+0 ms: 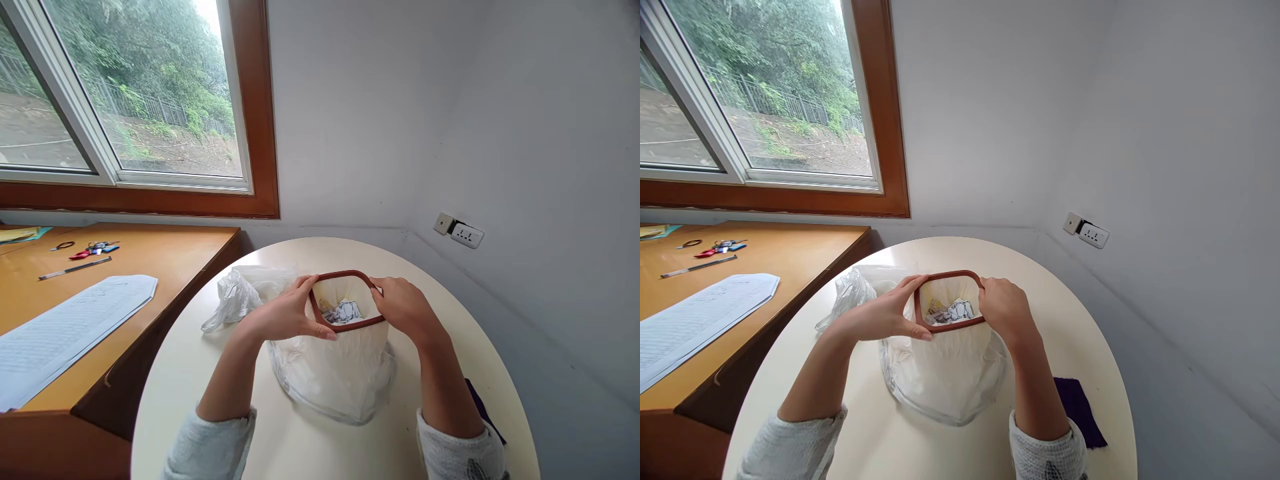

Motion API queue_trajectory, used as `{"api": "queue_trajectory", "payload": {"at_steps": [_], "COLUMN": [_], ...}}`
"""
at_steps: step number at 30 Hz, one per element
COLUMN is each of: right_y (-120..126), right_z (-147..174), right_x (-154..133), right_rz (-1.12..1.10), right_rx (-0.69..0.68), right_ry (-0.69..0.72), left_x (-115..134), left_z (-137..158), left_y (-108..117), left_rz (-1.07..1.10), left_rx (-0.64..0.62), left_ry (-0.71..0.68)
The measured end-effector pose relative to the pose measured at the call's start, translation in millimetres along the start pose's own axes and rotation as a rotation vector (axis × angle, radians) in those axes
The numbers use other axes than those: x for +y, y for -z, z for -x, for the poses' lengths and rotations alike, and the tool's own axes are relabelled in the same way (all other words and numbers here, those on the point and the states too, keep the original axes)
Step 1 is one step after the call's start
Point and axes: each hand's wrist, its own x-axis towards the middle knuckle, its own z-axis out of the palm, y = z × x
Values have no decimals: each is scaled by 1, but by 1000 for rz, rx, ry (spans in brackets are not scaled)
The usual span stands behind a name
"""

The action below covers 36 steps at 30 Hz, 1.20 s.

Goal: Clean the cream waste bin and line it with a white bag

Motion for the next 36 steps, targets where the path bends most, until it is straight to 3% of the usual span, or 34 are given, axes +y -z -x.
{"api": "queue_trajectory", "payload": {"at_steps": [15, 20, 26, 36], "right_y": [-3, -6, -17, -18], "right_z": [-2, -1, -2, -4], "right_x": [-14, -22, -24, -23], "right_rz": [31, 90, -62, -111], "right_rx": [-54, -23, -84, -140], "right_ry": [-90, -14, 158, 175], "left_x": [0, 0, 1, 1], "left_z": [2, 2, 2, 2], "left_y": [-2, -3, -3, -3], "left_rz": [-70, -91, -88, -103], "left_rx": [-2, 14, 22, 5], "left_ry": [-18, -8, -19, 6]}}
